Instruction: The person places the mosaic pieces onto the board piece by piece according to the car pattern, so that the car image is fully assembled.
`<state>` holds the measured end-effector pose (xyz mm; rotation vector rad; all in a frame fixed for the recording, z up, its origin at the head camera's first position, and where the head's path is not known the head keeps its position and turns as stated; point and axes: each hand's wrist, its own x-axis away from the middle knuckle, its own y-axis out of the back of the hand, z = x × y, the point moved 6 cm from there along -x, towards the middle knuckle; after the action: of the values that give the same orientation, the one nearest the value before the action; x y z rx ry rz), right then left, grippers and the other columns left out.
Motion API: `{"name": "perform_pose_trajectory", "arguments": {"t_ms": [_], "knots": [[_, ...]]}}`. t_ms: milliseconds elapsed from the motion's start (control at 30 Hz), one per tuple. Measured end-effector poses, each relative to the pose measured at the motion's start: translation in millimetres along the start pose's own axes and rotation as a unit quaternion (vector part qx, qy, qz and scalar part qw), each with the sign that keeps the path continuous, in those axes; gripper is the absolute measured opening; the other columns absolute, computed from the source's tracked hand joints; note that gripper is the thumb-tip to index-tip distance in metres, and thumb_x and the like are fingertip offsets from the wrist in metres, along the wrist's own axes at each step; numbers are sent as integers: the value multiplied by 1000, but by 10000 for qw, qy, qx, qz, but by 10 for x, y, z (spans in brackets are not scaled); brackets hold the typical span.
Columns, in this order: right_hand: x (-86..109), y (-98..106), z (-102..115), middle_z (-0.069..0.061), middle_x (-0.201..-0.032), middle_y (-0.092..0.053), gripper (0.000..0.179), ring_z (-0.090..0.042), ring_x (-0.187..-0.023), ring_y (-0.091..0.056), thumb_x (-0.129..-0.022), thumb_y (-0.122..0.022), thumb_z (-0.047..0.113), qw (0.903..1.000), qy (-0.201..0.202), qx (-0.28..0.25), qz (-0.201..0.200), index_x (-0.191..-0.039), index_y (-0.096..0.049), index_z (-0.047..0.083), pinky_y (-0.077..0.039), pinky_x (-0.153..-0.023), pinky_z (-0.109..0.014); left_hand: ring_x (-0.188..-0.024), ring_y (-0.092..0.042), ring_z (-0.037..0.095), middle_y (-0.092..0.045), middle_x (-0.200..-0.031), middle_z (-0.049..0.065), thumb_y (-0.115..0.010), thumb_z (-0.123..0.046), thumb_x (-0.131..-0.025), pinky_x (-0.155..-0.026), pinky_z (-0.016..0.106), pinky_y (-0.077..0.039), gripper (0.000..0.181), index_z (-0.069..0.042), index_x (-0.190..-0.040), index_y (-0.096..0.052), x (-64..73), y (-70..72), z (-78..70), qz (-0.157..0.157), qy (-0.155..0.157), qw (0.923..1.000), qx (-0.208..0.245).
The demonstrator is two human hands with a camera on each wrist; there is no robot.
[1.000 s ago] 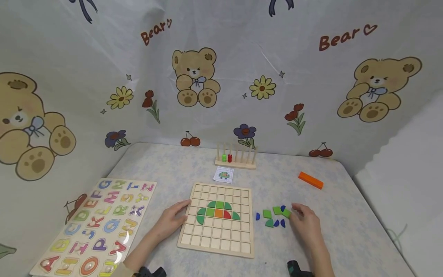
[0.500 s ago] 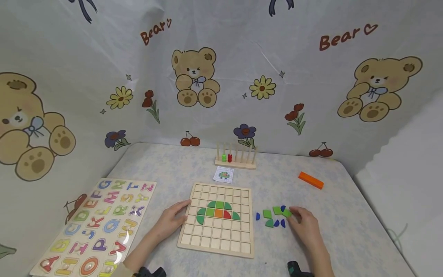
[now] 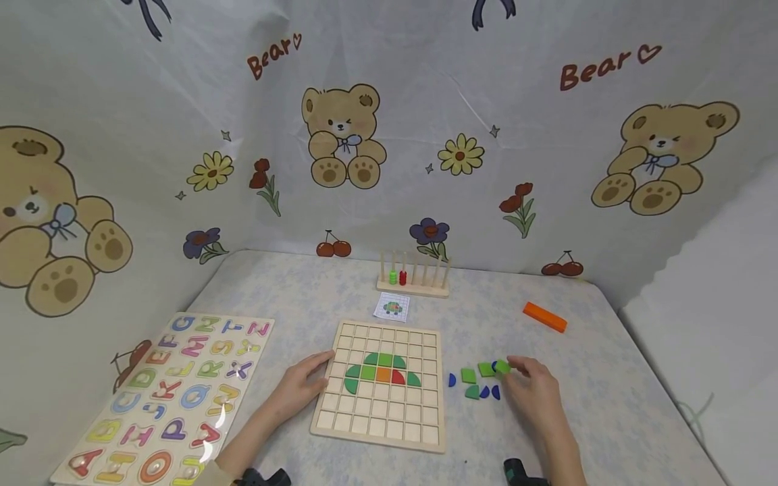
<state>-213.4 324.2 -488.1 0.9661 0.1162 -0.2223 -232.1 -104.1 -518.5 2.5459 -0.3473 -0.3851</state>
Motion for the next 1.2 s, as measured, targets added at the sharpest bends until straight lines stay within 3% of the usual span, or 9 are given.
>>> {"name": "perform_pose_trajectory", "arguments": {"t_ms": [200,433,500,667,767,1000,1200], "knots": [[-18,88,229,-17,-111,-61,33,-34,-98,-55,-85,-69,13,9977,561,-221,-299,-116,-62,1,-48,-80,-51,-127,-42,33,-47,-136,19,-61,2,-87,-105,47,-34,51,1,-136,-48,26,8,6,-1,56,10000,-17],[-251,-284,-44,4,-113,-60,36,-17,-98,-53,-86,-69,36,9920,1120,-29,-573,-119,-62,23,-50,-78,-38,-127,-42,34,-48,-136,19,-61,1,-87,-104,48,-35,50,1,-136,-48,35,22,8,-5,63,10000,-50],[-244,-329,63,4,-112,-60,36,-17,-96,-53,-86,-69,35,9894,1336,-121,-561,-119,-62,24,-50,-78,-37,-127,-42,34,-48,-136,19,-61,1,-87,-104,49,-35,50,2,-136,-48,40,19,16,13,64,10000,-46],[-43,-162,841,-8,-108,-63,33,-29,-94,-55,-84,-72,16,9813,1731,-813,-215,-115,-64,7,-50,-76,-47,-127,-42,33,-48,-136,19,-61,1,-87,-104,48,-36,51,1,-136,-48,40,20,15,19,44,10000,-25],[31,-153,1147,-7,-105,-64,31,-28,-94,-56,-83,-72,10,9805,1803,-770,-102,-113,-65,4,-50,-77,-48,-128,-42,31,-48,-136,18,-62,1,-87,-105,46,-35,51,1,-136,-48,30,19,1,43,50,10000,-33],[29,-368,1424,-3,-103,-65,32,-23,-96,-57,-80,-74,7,9803,1762,-848,282,-111,-66,7,-51,-81,-47,-129,-40,28,-46,-138,16,-61,-1,-88,-107,43,-34,51,0,-138,-46,8,9,-13,83,139,9999,39],[86,-593,1631,2,-103,-64,31,-20,-95,-58,-80,-75,8,9679,2040,-1290,699,-110,-66,6,-52,-80,-45,-128,-41,31,-47,-137,17,-61,1,-87,-106,45,-34,51,1,-137,-47,1,10,-16,50,79,9999,98]]}}
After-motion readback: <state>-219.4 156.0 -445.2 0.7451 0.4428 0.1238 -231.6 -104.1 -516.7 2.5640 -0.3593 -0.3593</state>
